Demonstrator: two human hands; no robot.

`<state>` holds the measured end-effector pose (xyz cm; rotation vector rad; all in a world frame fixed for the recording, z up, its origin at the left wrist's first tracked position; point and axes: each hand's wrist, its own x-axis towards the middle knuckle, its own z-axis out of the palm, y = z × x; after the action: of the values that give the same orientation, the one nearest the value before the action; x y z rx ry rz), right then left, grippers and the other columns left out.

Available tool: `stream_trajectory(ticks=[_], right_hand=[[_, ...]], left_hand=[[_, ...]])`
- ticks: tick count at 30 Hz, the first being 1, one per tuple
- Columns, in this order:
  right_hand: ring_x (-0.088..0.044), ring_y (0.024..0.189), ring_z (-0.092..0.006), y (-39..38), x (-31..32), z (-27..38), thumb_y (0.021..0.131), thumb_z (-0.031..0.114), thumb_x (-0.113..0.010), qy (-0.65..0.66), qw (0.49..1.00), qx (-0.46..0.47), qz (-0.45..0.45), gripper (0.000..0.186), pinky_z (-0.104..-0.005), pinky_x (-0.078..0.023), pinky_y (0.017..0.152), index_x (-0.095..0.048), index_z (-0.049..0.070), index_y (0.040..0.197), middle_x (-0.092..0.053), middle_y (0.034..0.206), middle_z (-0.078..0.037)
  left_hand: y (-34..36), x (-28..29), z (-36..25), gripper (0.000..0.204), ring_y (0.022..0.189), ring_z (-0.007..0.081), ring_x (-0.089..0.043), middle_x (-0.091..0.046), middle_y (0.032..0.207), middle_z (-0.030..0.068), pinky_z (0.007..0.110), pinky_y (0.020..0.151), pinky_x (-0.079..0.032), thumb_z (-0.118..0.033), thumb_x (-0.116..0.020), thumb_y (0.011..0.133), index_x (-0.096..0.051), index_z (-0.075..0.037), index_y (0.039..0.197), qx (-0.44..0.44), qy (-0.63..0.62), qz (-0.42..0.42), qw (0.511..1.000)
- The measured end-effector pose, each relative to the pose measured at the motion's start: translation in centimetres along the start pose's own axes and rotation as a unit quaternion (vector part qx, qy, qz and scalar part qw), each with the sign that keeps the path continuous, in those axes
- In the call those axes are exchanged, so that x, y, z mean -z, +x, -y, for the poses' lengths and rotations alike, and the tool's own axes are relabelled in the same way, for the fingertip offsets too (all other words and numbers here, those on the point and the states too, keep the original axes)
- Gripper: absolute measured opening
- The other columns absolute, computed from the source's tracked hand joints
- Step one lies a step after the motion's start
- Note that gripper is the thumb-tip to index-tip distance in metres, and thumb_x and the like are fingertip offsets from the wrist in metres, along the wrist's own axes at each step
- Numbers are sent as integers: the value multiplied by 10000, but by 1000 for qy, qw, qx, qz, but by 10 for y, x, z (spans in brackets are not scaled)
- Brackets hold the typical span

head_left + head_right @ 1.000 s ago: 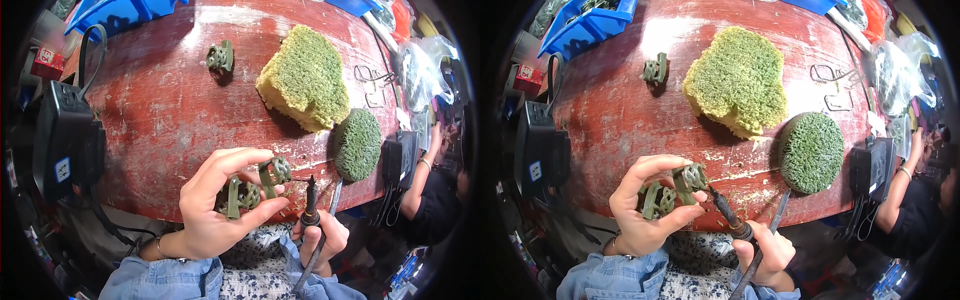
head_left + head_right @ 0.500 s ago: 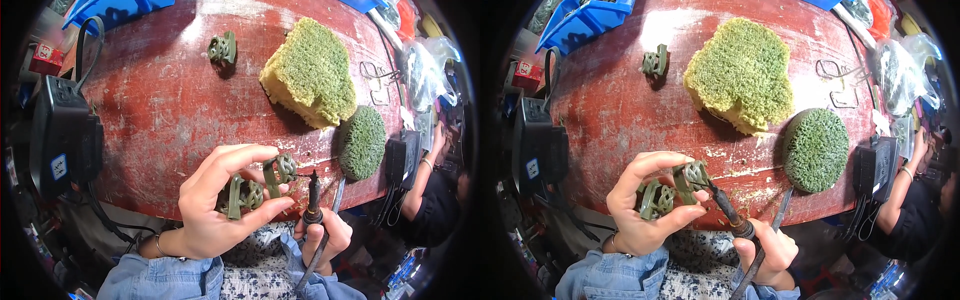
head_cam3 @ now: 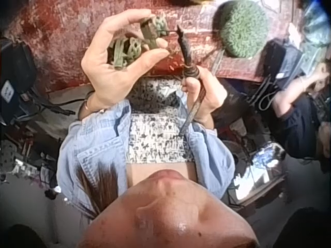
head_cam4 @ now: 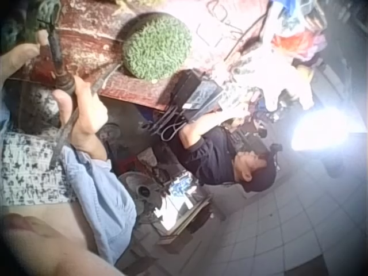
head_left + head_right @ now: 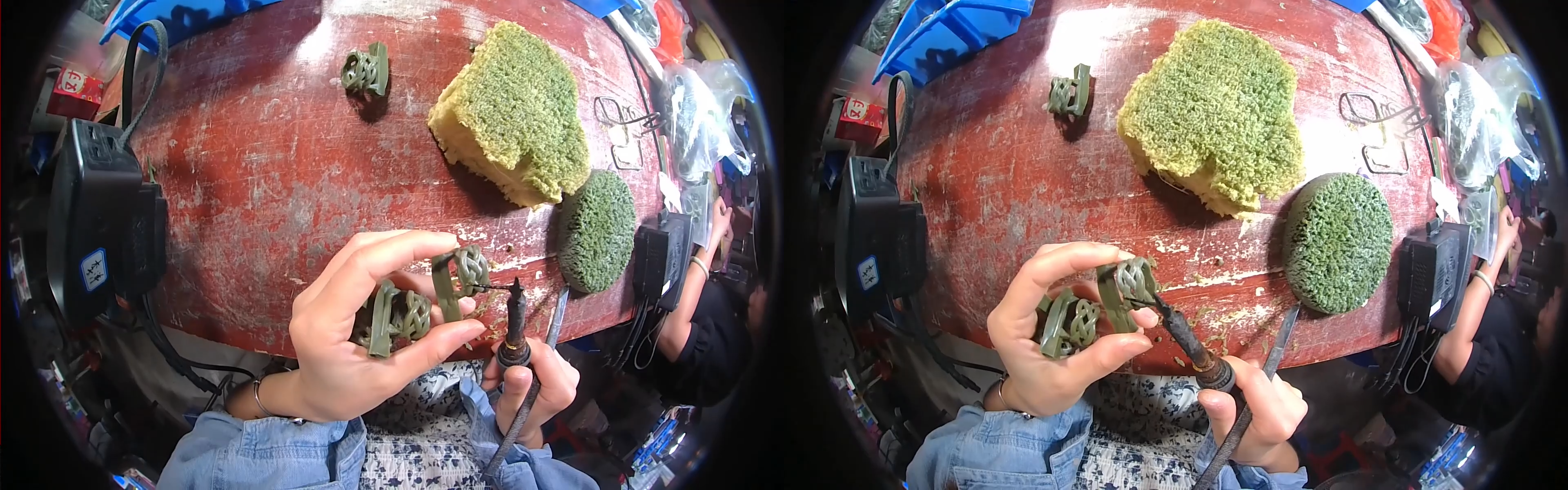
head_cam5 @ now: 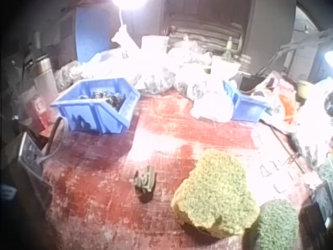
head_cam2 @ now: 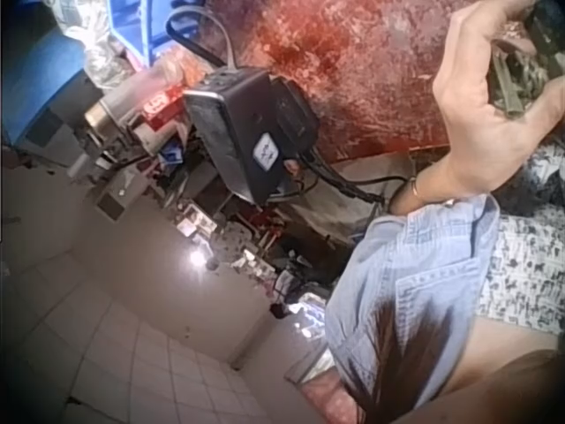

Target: Using a heated soldering tool to bond or shape green jewelry components.

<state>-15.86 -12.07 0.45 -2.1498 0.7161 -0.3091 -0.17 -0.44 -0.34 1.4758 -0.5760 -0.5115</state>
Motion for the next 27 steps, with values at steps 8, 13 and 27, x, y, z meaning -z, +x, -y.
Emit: stream_trajectory(ticks=[8,13,27], right_hand=[[-561,461,-181,-1,0,0,837,362,-589,15,1000,-9,1,385,-264,-433,441,-617,-22,823,-557,561,-61],[-559,464,-179,-1,0,1,843,350,-583,26,1000,-13,-11,376,-263,-431,444,-616,-24,830,-557,565,-62],[-558,468,-174,-2,-1,1,833,331,-596,34,999,-27,-12,364,-263,-430,448,-617,-32,829,-564,571,-66]], left_hand=[[-1,1,-2,517,827,160,-622,-533,1055,132,236,670,-501,17,-740,662,-496,39,1116,20,-13,-2,1000],[1,1,0,527,841,132,-591,-541,1048,123,233,687,-486,0,-757,645,-508,29,1107,-25,30,6,999],[0,1,3,534,836,129,-578,-546,1056,137,234,687,-487,13,-759,627,-510,28,1100,-25,42,1,999]])
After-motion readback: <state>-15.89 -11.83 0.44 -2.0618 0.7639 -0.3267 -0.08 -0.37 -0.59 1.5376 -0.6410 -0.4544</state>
